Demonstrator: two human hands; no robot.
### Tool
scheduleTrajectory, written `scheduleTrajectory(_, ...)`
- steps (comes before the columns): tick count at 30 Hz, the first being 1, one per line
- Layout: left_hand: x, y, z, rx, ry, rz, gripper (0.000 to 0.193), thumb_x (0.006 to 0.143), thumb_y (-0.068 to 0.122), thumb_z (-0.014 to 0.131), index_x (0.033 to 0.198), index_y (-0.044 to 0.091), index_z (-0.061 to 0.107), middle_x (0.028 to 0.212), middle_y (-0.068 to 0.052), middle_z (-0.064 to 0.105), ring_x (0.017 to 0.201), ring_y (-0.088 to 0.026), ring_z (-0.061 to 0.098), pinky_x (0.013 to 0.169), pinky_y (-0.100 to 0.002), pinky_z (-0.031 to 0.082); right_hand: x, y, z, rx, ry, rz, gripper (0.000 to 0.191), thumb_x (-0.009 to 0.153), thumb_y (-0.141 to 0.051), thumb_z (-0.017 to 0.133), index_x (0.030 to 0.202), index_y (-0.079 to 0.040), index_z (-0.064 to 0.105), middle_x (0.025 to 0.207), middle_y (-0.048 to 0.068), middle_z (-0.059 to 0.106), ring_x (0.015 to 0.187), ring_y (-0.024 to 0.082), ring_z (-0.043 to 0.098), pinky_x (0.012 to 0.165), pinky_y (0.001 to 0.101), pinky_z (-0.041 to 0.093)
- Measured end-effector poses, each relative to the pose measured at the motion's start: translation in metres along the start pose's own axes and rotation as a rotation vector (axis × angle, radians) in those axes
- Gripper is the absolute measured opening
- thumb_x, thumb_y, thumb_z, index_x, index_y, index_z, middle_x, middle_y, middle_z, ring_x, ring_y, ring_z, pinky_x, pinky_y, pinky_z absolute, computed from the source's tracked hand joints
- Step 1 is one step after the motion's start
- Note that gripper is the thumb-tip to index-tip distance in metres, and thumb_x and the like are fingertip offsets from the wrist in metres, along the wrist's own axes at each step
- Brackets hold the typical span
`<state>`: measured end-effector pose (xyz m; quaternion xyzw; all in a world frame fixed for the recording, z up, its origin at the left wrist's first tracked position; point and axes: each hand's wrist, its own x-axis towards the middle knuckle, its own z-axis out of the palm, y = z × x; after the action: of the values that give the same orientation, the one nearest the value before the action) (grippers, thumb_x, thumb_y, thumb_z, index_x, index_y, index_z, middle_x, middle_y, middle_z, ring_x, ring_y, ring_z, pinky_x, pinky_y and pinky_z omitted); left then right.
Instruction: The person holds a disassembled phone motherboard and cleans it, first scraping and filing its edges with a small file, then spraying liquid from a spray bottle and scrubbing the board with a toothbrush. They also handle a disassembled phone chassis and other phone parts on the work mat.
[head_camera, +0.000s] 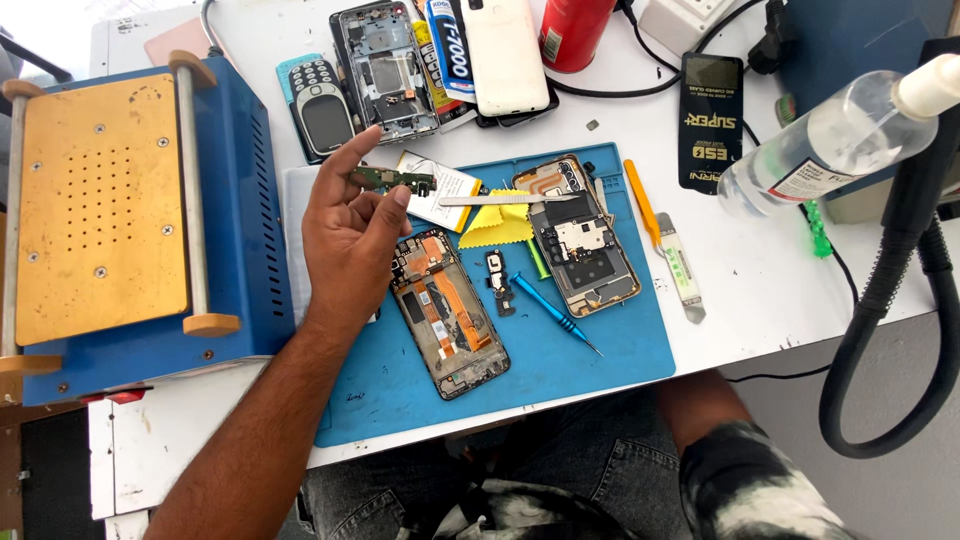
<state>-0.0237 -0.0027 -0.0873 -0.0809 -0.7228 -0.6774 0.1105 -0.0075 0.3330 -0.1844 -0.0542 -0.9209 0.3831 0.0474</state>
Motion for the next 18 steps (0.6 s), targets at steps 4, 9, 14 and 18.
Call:
scheduleTrajectory(4,0.0009,-0.0022,-0.0001,0.004,0.008,0.019,0.056,0.105,0.007,0.067,0.154,0.002,0.042,0.119,-0.010,0.063,0.087,-0.006,0.062,0.070,-0.023,0.059,-0.0027,0.0032,0.0066,-0.022,-0.026,0.005,0.044,0.083,-0.017,0.071,0.125,-0.007,0.068,0.128,0.015,0.070,0.119,0.028,0.066,0.097,0.0416,0.054)
scheduleTrajectory(9,0.0017,-0.0029,0.0003,0.031,-0.002,-0.016,0.056,0.105,0.008,0.067,0.155,0.002,0.042,0.111,-0.011,0.064,0.085,-0.005,0.062,0.068,-0.022,0.059,-0.0046,-0.0006,0.0067,-0.028,-0.043,0.004,0.044,0.082,-0.017,0.071,0.125,-0.007,0.068,0.128,0.015,0.070,0.119,0.028,0.066,0.097,0.0414,0.054)
scheduleTrajectory(14,0.0009,-0.0020,0.0011,0.034,-0.003,0.003,0.056,0.106,0.007,0.066,0.155,0.002,0.041,0.109,-0.011,0.061,0.087,-0.005,0.063,0.070,-0.022,0.060,-0.0062,-0.0033,0.0013,-0.032,-0.060,0.004,0.045,0.082,-0.017,0.071,0.126,-0.007,0.067,0.129,0.015,0.070,0.119,0.028,0.066,0.097,0.0412,0.054)
scheduleTrajectory(18,-0.0002,-0.0025,0.0006,0.010,0.007,0.013,0.056,0.104,0.005,0.067,0.154,0.002,0.042,0.111,-0.010,0.063,0.085,-0.006,0.062,0.068,-0.022,0.059,-0.0104,0.0014,-0.0003,-0.042,-0.082,-0.009,0.045,0.082,-0.017,0.071,0.126,-0.007,0.067,0.129,0.015,0.070,0.120,0.028,0.066,0.098,0.0411,0.054)
